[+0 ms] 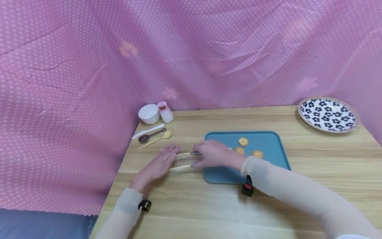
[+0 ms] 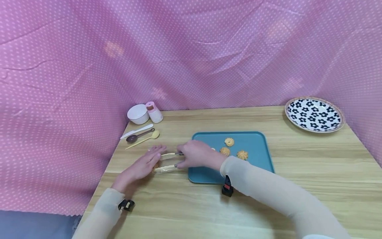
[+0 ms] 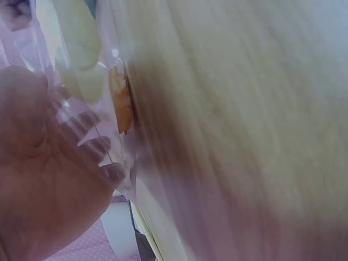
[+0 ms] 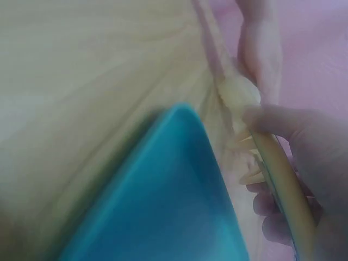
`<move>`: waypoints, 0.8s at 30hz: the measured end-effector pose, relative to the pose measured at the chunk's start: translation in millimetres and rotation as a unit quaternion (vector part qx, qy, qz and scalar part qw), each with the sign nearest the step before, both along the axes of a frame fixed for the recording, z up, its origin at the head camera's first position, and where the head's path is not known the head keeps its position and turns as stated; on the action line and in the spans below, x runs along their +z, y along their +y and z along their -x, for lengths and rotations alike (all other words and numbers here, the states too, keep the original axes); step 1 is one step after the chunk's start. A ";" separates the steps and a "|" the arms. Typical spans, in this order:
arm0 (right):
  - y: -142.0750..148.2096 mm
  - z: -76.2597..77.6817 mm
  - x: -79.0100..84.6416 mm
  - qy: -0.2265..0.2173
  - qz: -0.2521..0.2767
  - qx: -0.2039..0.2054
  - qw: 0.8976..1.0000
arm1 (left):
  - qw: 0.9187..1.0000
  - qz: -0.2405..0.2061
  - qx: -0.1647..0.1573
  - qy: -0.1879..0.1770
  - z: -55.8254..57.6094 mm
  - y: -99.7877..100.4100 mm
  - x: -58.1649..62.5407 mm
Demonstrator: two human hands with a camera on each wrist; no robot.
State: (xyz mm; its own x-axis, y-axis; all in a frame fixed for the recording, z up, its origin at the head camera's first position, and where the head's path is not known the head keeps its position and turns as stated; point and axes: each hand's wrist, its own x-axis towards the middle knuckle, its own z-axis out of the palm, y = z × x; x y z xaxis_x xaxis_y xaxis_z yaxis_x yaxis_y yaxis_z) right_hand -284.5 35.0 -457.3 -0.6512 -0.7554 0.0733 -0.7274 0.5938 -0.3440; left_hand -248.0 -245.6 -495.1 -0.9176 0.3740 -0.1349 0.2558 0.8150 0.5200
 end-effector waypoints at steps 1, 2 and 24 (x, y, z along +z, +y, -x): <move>-3.6 -1.1 -0.5 -0.005 0.000 0.000 1.000 | 1.000 -0.002 0.000 -0.005 -0.6 0.1 0.1; -6.6 -2.0 -1.4 -0.009 -0.001 -0.002 1.000 | 1.000 -0.004 0.002 -0.011 -1.1 0.3 0.5; -24.7 -6.0 -18.3 0.031 0.025 0.026 0.999 | 0.999 -0.003 0.005 -0.040 -2.6 2.9 5.8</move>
